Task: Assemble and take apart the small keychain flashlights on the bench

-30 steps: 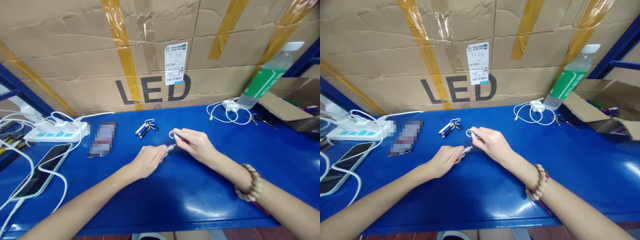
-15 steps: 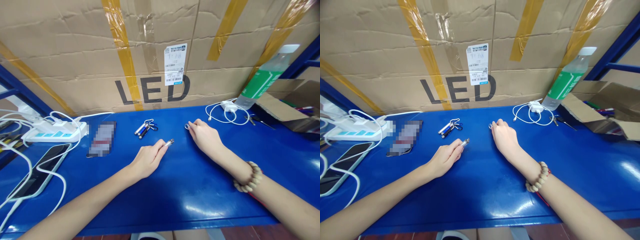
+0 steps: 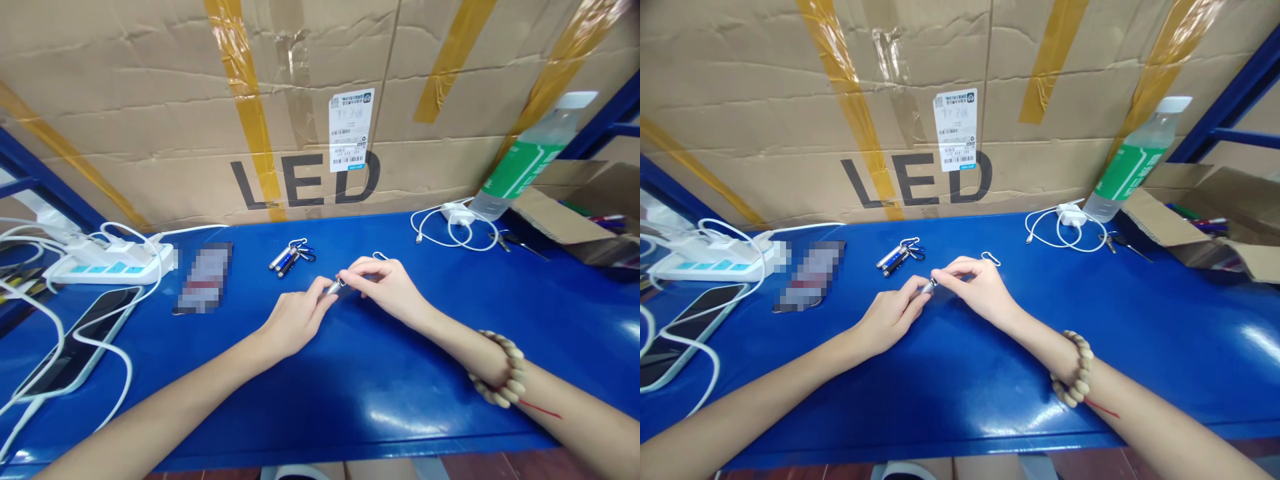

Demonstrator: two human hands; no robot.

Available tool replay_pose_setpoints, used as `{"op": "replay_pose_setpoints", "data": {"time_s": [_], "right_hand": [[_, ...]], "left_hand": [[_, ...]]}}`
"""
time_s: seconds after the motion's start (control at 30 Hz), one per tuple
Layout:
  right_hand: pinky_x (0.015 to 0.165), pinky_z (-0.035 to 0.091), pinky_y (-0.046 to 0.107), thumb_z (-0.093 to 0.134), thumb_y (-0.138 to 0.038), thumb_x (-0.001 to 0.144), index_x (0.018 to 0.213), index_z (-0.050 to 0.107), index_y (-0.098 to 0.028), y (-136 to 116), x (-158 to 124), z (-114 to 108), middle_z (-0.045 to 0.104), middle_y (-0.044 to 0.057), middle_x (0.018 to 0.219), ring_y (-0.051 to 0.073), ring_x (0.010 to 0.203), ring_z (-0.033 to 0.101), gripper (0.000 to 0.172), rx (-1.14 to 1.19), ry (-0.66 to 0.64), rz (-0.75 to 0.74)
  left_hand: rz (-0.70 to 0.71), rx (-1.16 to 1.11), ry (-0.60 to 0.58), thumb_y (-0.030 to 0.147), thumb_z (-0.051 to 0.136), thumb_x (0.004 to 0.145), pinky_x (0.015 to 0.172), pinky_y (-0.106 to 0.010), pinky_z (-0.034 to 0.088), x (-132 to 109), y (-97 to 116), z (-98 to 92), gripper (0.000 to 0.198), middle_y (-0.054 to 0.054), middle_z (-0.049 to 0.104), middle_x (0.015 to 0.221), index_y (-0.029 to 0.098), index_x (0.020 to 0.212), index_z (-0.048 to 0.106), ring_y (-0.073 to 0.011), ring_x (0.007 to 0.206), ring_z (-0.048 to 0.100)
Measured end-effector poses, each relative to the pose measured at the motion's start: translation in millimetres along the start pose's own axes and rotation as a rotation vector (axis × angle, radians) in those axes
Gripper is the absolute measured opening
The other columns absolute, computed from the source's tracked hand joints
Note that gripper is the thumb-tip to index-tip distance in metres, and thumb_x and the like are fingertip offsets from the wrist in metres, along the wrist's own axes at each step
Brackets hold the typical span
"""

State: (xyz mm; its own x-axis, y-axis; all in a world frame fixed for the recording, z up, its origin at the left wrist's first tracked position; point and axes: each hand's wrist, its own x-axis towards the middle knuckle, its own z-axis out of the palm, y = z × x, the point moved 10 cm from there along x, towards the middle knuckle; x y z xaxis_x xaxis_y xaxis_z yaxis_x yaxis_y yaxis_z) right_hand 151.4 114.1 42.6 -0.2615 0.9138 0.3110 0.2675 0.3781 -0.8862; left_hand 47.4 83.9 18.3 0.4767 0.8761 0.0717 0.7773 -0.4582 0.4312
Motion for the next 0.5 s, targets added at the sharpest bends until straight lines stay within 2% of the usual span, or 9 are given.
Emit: {"op": "replay_pose_setpoints", "data": {"time_s": [0.23,0.5], "right_hand": [[0.049,0.044,0.021,0.062,-0.031,0.074,0.074,0.070,-0.017,0.1,-3.3,6.0,0.065,0.003,0.077,0.010,0.063,0.057,0.017,0.043,-0.028,0.028],[0.047,0.043,0.021,0.060,-0.028,0.076,0.075,0.070,-0.017,-7.5,-4.5,3.5,0.065,0.004,0.076,0.012,0.064,0.058,0.015,-0.029,-0.004,-0.048]], "left_hand": [[-0.034,0.185,-0.033,0.033,0.022,0.093,0.050,-0.023,0.033,1.4,-3.3,3.7,0.024,0.001,0.063,0.068,0.021,0.100,0.042,-0.0196,0.061,0.063],[0.018,0.146,-0.051,0.035,0.021,0.093,0.050,-0.023,0.032,3.4,-4.3,8.0,0.027,0.002,0.060,0.064,0.022,0.096,0.044,-0.0182,0.058,0.060]]}}
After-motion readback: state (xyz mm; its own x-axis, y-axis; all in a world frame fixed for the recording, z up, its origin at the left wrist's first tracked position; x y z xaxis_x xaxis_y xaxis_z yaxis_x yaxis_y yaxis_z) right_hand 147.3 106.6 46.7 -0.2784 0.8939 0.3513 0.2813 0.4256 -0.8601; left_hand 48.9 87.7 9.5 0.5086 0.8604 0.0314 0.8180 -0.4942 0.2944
